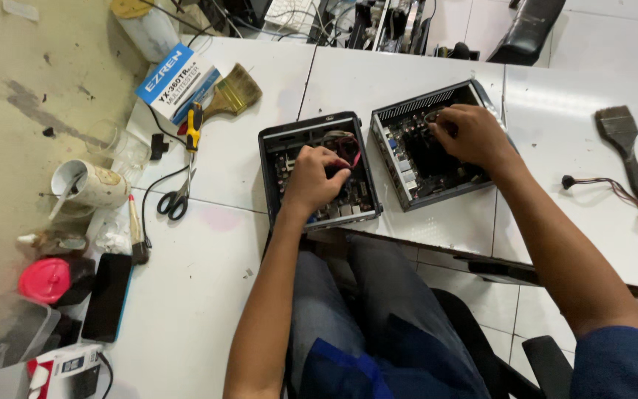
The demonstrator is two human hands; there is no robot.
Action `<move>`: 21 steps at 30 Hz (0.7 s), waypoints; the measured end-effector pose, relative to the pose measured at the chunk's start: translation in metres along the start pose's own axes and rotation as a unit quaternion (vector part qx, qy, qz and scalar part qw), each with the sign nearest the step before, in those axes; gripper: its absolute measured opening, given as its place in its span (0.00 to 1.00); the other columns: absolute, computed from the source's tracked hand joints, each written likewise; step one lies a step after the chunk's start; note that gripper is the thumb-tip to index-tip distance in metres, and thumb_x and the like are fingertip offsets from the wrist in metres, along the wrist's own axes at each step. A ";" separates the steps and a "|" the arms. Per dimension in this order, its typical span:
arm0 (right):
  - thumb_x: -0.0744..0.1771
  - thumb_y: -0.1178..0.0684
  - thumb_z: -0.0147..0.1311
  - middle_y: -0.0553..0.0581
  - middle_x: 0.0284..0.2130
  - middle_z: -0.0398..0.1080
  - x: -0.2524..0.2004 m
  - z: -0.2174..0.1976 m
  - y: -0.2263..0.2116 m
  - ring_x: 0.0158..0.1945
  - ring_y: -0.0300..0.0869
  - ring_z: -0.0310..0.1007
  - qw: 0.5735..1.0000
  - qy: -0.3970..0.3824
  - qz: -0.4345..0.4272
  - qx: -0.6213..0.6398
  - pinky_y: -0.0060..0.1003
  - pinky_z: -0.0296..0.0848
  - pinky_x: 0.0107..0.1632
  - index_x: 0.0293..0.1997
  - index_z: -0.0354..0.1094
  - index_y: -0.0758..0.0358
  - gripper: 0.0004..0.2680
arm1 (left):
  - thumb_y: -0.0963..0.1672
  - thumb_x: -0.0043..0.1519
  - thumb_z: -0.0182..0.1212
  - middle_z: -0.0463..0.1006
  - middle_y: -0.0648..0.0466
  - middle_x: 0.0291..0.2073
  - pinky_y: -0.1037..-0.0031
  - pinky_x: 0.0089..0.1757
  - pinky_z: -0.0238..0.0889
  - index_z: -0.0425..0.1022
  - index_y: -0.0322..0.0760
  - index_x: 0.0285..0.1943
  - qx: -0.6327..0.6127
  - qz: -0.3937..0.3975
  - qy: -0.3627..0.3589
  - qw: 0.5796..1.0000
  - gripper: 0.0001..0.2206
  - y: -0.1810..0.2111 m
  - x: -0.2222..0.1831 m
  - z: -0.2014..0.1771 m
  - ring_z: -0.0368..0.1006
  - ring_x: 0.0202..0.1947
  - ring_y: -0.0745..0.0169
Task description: The person works on two open computer cases on a white table, using a screwdriver to tighten screws on the motherboard and power supply area. The person also handles internal wires and components while seated.
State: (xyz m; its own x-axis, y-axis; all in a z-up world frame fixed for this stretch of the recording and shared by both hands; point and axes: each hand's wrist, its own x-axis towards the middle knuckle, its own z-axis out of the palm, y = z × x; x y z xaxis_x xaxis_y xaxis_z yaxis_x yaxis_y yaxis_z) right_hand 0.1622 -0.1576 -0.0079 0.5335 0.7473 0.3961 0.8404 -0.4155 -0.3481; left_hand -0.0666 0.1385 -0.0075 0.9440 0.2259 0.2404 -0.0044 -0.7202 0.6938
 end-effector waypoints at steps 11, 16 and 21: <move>0.70 0.52 0.65 0.60 0.27 0.71 -0.004 0.005 0.008 0.35 0.60 0.78 1.000 0.006 0.007 -0.018 0.47 0.73 0.38 0.39 0.76 0.59 0.05 | 0.44 0.61 0.73 0.88 0.48 0.37 0.76 0.37 0.79 0.88 0.45 0.50 -0.209 -0.196 -0.014 0.958 0.10 0.005 0.001 -0.071 0.85 0.39 0.62; 0.70 0.53 0.66 0.62 0.27 0.73 -0.003 0.002 0.003 0.34 0.60 0.78 1.000 -0.002 0.012 -0.009 0.48 0.73 0.37 0.39 0.77 0.61 0.05 | 0.45 0.62 0.72 0.88 0.48 0.39 0.67 0.41 0.79 0.88 0.49 0.53 -0.154 -0.156 -0.015 0.976 0.11 0.008 -0.004 -0.086 0.86 0.43 0.57; 0.70 0.53 0.67 0.62 0.27 0.73 -0.003 0.002 0.007 0.34 0.60 0.78 1.000 -0.004 0.011 -0.018 0.47 0.73 0.37 0.40 0.77 0.61 0.05 | 0.41 0.57 0.74 0.87 0.42 0.41 0.64 0.40 0.80 0.86 0.42 0.56 -0.029 -0.070 -0.041 0.996 0.16 0.007 -0.014 -0.100 0.84 0.44 0.42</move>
State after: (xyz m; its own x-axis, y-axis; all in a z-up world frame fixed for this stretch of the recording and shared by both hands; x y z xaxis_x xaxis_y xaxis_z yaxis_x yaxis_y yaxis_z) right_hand 0.1662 -0.1619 -0.0137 0.5516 0.7418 0.3814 0.8311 -0.4505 -0.3259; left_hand -0.1135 0.1958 0.0624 0.9603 0.2660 0.0839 0.1130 -0.6460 0.7549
